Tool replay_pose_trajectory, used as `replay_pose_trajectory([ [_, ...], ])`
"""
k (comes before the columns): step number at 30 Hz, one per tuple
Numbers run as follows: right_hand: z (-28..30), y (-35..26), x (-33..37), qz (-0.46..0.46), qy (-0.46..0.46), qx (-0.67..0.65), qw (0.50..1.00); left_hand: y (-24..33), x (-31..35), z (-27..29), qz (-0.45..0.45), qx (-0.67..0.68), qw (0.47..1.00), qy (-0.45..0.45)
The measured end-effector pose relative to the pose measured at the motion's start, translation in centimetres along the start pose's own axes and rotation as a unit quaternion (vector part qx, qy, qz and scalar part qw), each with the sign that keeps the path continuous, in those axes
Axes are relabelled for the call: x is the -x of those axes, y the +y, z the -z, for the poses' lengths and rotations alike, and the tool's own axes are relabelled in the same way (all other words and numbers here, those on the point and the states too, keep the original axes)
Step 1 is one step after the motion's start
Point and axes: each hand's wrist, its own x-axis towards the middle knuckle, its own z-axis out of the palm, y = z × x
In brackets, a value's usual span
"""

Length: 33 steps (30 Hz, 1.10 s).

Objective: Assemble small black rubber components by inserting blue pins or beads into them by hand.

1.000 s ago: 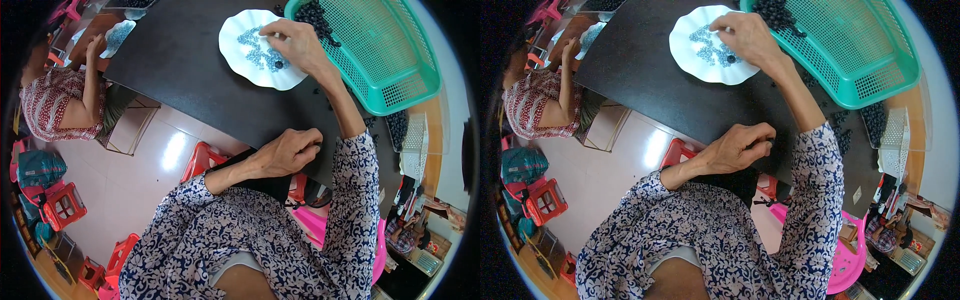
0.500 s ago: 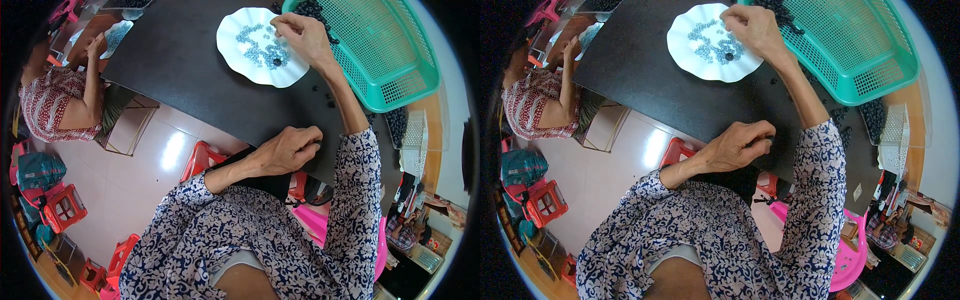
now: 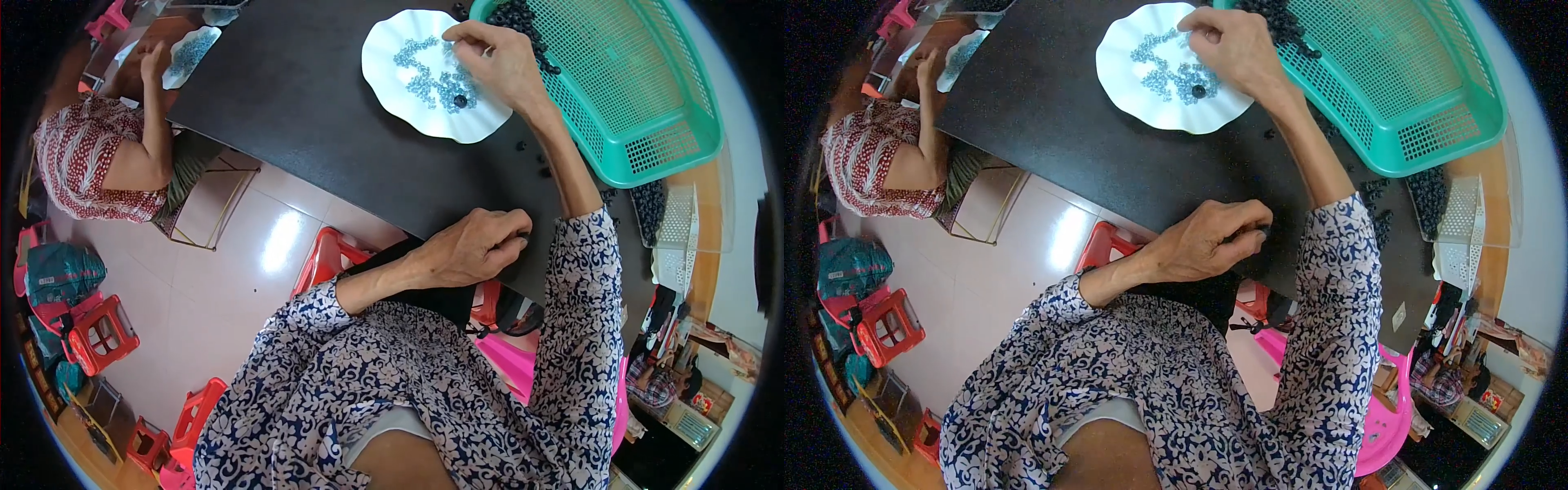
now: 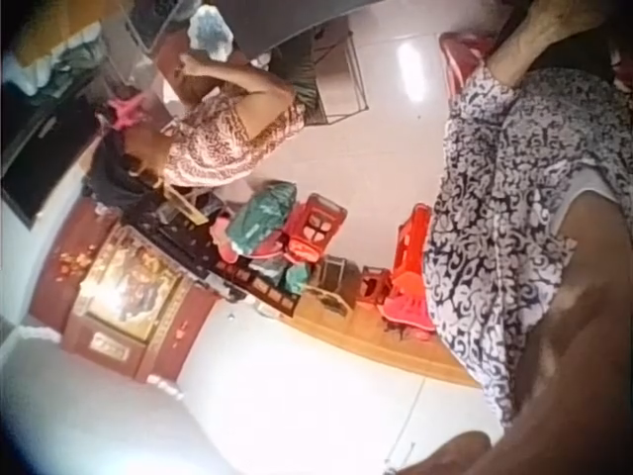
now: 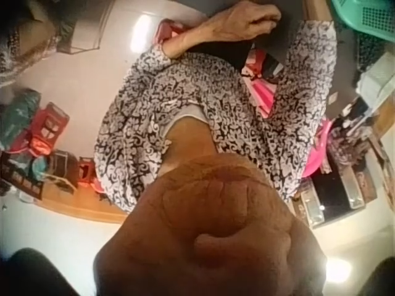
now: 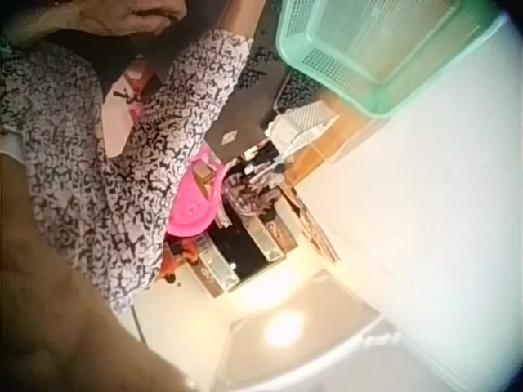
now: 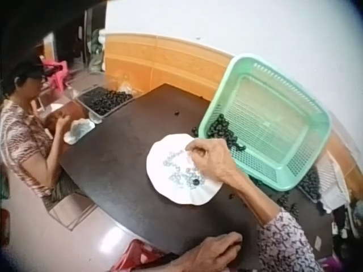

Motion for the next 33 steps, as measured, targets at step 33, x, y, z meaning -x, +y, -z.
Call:
replay_pose_trajectory([
  [33,-0.6,-1.4,1.9,0.084,-0.024,0.027,0.996,-0.3,1.7,-0.9,-0.042,-0.028,0.999,0.006],
])
